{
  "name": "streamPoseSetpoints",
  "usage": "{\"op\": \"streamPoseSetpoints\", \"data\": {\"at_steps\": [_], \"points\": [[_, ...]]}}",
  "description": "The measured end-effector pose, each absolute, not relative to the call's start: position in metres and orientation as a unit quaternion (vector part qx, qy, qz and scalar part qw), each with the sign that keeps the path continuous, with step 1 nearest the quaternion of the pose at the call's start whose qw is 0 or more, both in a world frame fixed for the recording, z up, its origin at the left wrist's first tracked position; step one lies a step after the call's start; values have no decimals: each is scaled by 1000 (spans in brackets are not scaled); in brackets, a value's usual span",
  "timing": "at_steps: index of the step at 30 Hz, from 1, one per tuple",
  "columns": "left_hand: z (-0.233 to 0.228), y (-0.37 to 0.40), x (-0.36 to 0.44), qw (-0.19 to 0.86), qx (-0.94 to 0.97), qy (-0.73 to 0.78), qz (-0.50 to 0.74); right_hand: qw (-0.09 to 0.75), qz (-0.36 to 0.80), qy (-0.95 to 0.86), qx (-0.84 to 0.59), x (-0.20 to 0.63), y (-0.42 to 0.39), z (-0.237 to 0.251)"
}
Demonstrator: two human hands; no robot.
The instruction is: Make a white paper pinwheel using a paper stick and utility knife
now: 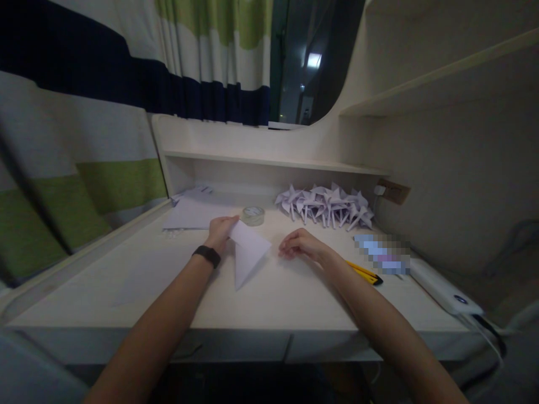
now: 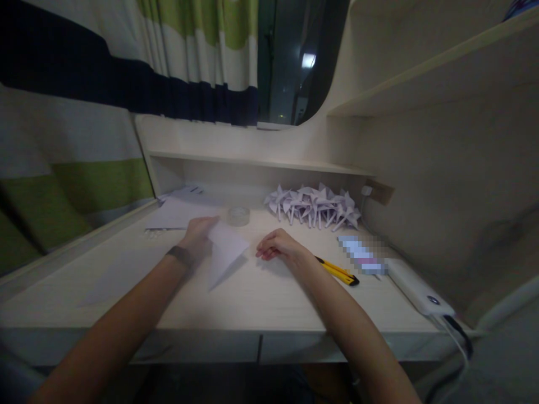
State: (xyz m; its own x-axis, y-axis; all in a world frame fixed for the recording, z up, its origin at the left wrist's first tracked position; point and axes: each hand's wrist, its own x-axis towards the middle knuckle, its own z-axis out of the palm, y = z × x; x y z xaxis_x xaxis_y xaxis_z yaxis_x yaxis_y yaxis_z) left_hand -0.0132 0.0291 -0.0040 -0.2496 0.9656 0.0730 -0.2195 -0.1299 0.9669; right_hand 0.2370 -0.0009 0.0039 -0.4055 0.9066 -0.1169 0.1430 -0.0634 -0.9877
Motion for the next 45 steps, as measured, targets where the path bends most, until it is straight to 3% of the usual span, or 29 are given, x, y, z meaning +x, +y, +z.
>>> {"op": "streamPoseSetpoints", "data": {"at_steps": [4,9,23,31,35,39,45], "points": [[-7,26,-7,477,423,456,621,425,530,-572,-459,232,0,4],[-4,11,12,468,490,428,598,409,592,-572,-394,212,-2,-12],[15,6,20,335,467,426,699,450,542,-608,-365,204,-21,12],[21,1,17,447,470,371,665,547,471,-556,-412,214,-10,15],[25,-1,9,518,587,368,501,464,469,-622,-422,233,-2,17],[26,-8,6,482,712,402,314,382,467,-672,-429,238,0,13],[13,-10,10,479,762,363,241,295,494,-698,-427,231,-5,7]]}}
